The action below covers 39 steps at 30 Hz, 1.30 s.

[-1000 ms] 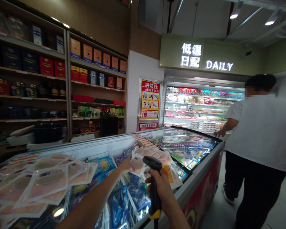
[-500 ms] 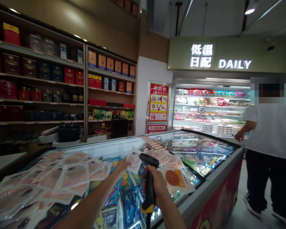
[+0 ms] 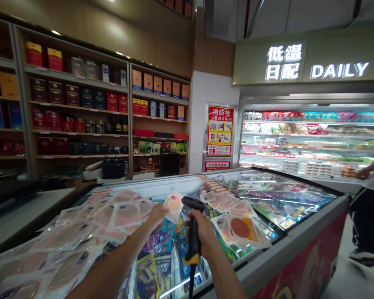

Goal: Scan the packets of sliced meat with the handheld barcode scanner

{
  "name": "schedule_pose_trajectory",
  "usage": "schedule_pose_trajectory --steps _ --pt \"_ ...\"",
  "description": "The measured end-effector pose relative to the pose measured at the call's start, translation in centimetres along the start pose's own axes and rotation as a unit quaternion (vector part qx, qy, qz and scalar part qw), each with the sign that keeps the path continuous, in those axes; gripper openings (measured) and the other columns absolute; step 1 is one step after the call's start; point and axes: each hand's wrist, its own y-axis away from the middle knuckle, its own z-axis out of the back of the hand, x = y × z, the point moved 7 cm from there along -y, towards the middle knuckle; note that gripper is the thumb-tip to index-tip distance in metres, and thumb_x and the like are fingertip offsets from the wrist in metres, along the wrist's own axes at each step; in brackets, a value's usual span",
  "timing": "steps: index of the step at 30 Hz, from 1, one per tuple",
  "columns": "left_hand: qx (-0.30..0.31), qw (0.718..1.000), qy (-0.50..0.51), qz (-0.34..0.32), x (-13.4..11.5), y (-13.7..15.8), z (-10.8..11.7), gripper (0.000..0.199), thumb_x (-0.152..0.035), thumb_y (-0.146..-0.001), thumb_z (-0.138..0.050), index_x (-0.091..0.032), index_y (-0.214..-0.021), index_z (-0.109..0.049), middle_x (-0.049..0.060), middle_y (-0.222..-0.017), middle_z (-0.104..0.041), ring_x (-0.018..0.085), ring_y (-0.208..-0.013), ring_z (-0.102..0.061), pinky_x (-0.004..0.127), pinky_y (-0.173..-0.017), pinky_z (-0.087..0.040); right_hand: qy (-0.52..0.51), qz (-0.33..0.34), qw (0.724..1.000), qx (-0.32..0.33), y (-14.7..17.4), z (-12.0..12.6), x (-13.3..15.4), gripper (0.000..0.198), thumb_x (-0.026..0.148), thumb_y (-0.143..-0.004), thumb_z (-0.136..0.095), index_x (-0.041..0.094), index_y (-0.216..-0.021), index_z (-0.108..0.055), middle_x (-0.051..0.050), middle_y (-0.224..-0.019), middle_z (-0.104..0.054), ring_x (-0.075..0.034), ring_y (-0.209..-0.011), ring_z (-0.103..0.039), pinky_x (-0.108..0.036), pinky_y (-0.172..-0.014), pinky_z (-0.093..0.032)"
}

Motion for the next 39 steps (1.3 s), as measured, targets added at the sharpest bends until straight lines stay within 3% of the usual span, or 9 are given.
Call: schedule_pose_trajectory --steps 4,10,17,21,23,25,28,32,39 --pt "-0.004 1.0 -0.01 -0.015 0.3 0.3 0.6 0.027 -0.02 -0.068 -0.042 -0.017 -0.086 -0.061 0.005 -0.09 -0.064 0.017 -0.088 -0.056 0.019 -0.065 -0.039 -0.016 -0.012 1.0 -0.003 -0.3 -0.4 -0.4 0.027 0.041 -0.065 -0.052 0.015 -0.072 -0.049 0.001 -0.052 -0.055 -0.008 -0.037 -0.047 -0.02 -0.033 -0.037" --pt "-0.023 0.998 -0.049 0.014 1.7 0.3 2.4 0.027 -0.018 -0.07 -0.037 -0.018 -0.087 -0.059 0.008 -0.094 -0.062 0.021 -0.09 -0.055 0.027 -0.066 -0.039 -0.006 -0.002 1.0 -0.024 -0.1 0.5 0.4 0.025 0.039 -0.065 -0.052 0.015 -0.072 -0.049 0.001 -0.052 -0.056 -0.008 -0.036 -0.046 -0.02 -0.033 -0.037" --pt "-0.118 0.977 -0.174 0.018 2.7 1.9 6.4 0.027 -0.011 -0.073 -0.03 -0.014 -0.09 -0.051 0.01 -0.08 -0.062 0.022 -0.082 -0.056 0.037 -0.074 -0.033 0.0 0.01 0.999 -0.05 -0.1 1.9 1.3 0.025 0.038 -0.064 -0.054 0.015 -0.07 -0.05 0.0 -0.051 -0.056 -0.008 -0.036 -0.047 -0.02 -0.033 -0.037" --pt "-0.19 0.956 -0.219 -0.031 2.3 2.7 6.3 0.03 -0.013 -0.073 -0.031 -0.016 -0.095 -0.05 0.011 -0.099 -0.053 0.024 -0.097 -0.045 0.041 -0.082 -0.027 0.007 0.019 0.998 -0.057 -0.2 3.3 1.5 0.025 0.039 -0.063 -0.055 0.015 -0.07 -0.05 0.0 -0.052 -0.057 -0.009 -0.035 -0.047 -0.021 -0.032 -0.037" --pt "-0.161 0.957 -0.217 -0.104 1.3 2.8 4.3 0.032 -0.014 -0.073 -0.033 -0.021 -0.1 -0.049 0.008 -0.109 -0.048 0.023 -0.103 -0.039 0.039 -0.085 -0.025 0.007 0.026 0.997 -0.071 -0.1 4.3 1.8 0.024 0.038 -0.064 -0.054 0.015 -0.07 -0.05 0.0 -0.052 -0.057 -0.009 -0.036 -0.047 -0.021 -0.033 -0.038" --pt "-0.092 0.958 -0.208 -0.175 0.3 3.0 1.6 0.033 -0.015 -0.072 -0.036 -0.026 -0.101 -0.05 0.004 -0.113 -0.047 0.022 -0.107 -0.036 0.037 -0.087 -0.024 0.005 0.028 0.995 -0.097 0.2 5.5 2.1 0.023 0.037 -0.065 -0.054 0.015 -0.068 -0.049 0.0 -0.051 -0.056 -0.009 -0.036 -0.047 -0.021 -0.033 -0.038" --pt "-0.043 0.956 -0.206 -0.204 -0.1 2.7 -0.6 0.031 -0.016 -0.073 -0.037 -0.026 -0.096 -0.054 0.005 -0.11 -0.05 0.024 -0.108 -0.035 0.042 -0.089 -0.02 0.001 0.026 0.992 -0.124 0.7 7.0 2.7 0.021 0.035 -0.065 -0.054 0.015 -0.069 -0.049 0.0 -0.05 -0.056 -0.008 -0.036 -0.047 -0.02 -0.033 -0.038" --pt "-0.066 0.958 -0.233 -0.153 1.9 1.2 0.6 0.035 -0.01 -0.074 -0.032 -0.023 -0.093 -0.058 0.009 -0.108 -0.052 0.026 -0.109 -0.033 0.047 -0.09 -0.016 0.004 0.027 0.99 -0.136 0.8 8.5 3.1 0.022 0.035 -0.064 -0.056 0.015 -0.073 -0.05 0.0 -0.051 -0.057 -0.008 -0.037 -0.047 -0.02 -0.034 -0.038" --pt "-0.109 0.94 -0.306 -0.106 5.5 -1.6 4.1 0.036 -0.011 -0.073 -0.03 -0.022 -0.087 -0.061 0.008 -0.105 -0.055 0.024 -0.11 -0.031 0.043 -0.094 -0.011 0.0 0.047 0.987 -0.154 0.9 11.2 3.8 0.021 0.034 -0.063 -0.056 0.016 -0.071 -0.05 0.0 -0.051 -0.056 -0.008 -0.037 -0.047 -0.02 -0.035 -0.038"
